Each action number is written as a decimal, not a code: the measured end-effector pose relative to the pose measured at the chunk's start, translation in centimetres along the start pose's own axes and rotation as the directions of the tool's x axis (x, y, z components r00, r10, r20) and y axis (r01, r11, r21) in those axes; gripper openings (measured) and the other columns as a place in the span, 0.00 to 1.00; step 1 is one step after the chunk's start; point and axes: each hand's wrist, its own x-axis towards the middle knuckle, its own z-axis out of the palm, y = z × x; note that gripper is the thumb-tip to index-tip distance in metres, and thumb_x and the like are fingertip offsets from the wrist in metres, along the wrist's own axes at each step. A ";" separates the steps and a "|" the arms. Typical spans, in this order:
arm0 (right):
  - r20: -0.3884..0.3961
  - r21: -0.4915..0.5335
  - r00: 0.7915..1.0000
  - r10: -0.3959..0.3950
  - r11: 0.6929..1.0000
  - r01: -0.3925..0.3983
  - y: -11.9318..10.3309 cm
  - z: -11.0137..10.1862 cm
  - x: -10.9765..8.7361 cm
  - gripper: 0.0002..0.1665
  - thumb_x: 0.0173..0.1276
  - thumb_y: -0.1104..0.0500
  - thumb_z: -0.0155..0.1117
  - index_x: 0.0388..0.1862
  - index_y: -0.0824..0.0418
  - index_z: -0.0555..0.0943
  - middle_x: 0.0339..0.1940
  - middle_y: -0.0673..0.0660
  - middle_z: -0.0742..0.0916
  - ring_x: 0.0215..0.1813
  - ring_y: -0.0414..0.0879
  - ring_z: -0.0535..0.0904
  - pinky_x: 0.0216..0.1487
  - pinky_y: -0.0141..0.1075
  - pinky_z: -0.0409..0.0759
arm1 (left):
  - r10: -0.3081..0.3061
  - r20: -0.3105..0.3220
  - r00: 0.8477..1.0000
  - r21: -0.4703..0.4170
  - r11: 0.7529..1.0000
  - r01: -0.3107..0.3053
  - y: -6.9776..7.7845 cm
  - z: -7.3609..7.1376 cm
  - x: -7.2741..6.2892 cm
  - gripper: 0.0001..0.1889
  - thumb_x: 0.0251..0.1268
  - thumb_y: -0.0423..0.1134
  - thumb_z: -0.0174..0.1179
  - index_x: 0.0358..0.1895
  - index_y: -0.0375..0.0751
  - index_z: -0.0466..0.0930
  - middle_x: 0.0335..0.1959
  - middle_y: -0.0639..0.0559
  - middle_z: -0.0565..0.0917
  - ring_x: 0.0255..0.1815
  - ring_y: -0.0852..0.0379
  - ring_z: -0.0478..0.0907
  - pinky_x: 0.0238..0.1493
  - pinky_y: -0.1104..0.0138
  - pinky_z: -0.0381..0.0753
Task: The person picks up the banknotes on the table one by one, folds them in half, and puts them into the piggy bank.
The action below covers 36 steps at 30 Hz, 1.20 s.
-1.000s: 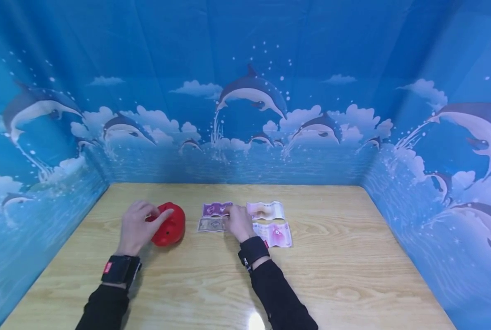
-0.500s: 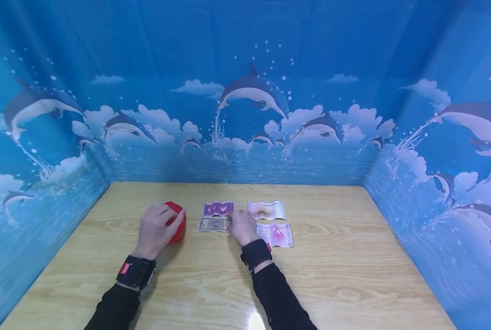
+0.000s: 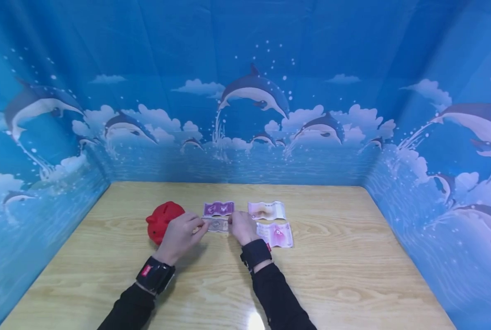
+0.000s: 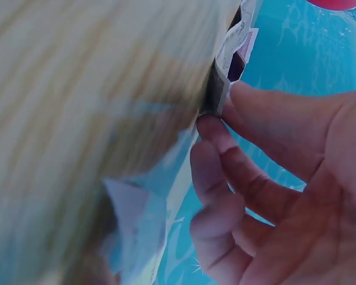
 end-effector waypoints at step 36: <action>-0.123 0.210 0.992 -0.002 0.977 0.028 1.5 -2.1 -0.4 0.11 0.61 0.67 0.66 0.41 0.55 0.84 0.30 0.51 0.86 0.32 0.43 0.79 0.32 0.35 0.76 | -0.517 0.476 0.712 -0.209 0.720 0.662 1.2 1.9 0.7 0.36 0.65 0.43 0.64 0.74 0.40 0.61 0.70 0.35 0.68 0.68 0.38 0.68 0.66 0.44 0.69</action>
